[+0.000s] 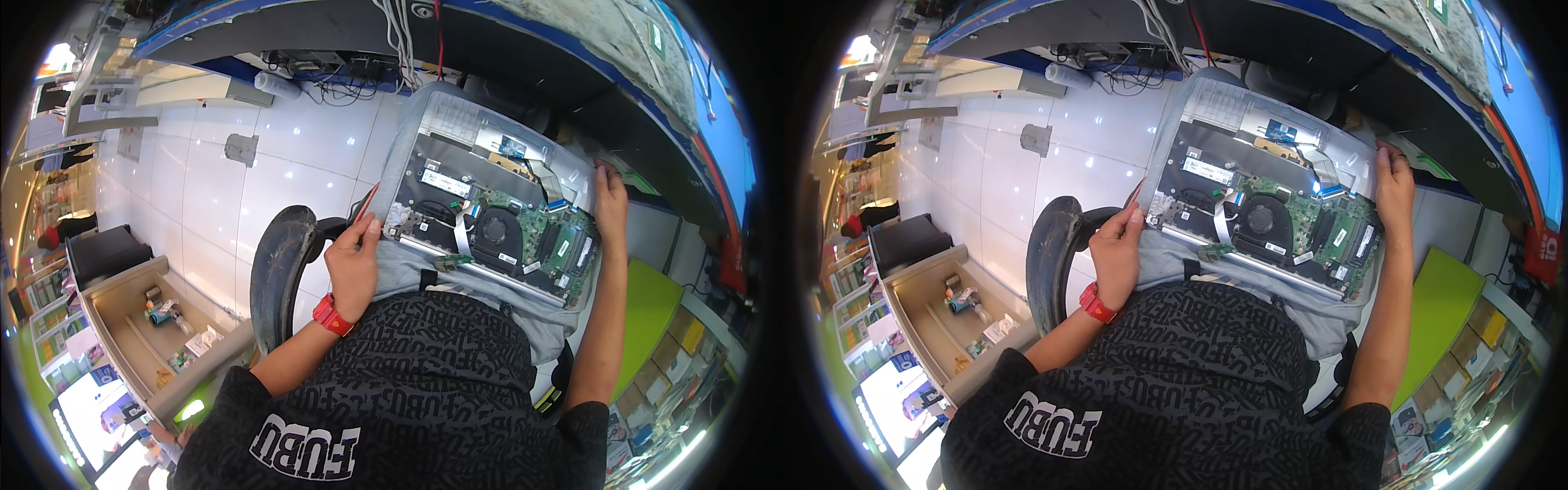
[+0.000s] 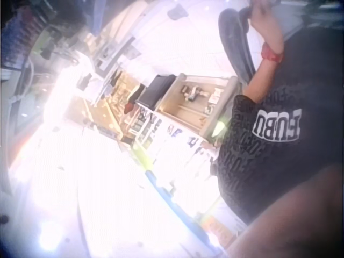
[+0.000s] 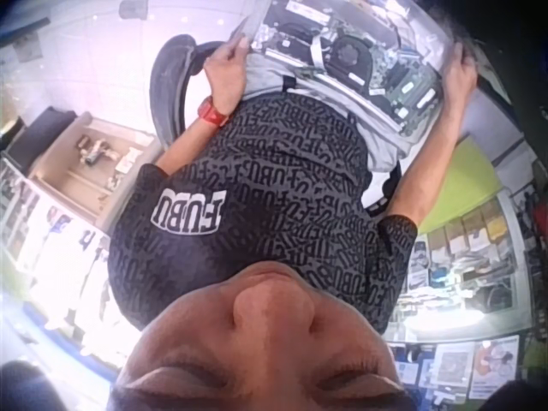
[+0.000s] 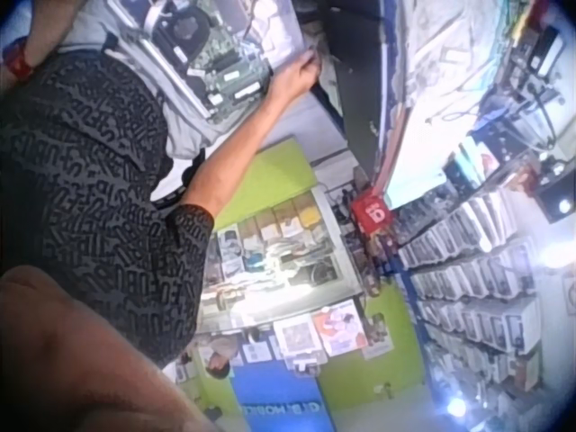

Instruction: The person manipulates internal laptop components by hand and with a soldering iron. They move ribbon cables, touch the motherboard, and apply a soldering tool to the circuit board.

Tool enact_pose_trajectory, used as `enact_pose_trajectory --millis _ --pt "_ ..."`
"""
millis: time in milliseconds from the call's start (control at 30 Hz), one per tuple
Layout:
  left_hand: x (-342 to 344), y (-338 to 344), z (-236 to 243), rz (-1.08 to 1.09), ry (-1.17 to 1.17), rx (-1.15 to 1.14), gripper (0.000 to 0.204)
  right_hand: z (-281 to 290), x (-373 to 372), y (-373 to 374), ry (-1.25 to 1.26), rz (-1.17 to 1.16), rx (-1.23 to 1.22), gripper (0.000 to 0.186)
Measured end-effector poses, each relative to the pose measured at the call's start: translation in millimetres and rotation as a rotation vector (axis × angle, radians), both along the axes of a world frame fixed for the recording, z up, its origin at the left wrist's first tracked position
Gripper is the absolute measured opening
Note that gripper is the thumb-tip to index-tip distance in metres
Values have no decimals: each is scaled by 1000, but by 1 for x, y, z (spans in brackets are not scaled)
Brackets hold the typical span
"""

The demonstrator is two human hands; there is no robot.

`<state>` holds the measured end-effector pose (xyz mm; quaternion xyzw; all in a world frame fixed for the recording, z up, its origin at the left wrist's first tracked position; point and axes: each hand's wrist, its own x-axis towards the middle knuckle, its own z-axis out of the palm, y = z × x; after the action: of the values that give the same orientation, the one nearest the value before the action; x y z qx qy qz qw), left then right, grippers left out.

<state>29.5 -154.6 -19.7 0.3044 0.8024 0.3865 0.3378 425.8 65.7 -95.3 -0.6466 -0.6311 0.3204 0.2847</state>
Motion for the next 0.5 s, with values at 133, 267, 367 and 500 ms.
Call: enact_pose_trajectory --millis 133,267,367,500 --pt "2 -1 -2 19 2 15 35 -1 0 1 27 -40 -37 39" --pt "-3 -1 6 -222 330 63 35 -1 3 -1 39 -39 -22 40" --pt "-1 -4 20 -527 618 147 43 1 1 -3 44 -34 -18 40" --pt "9 1 35 -883 518 209 53 18 -7 1 -80 -23 -87 38"
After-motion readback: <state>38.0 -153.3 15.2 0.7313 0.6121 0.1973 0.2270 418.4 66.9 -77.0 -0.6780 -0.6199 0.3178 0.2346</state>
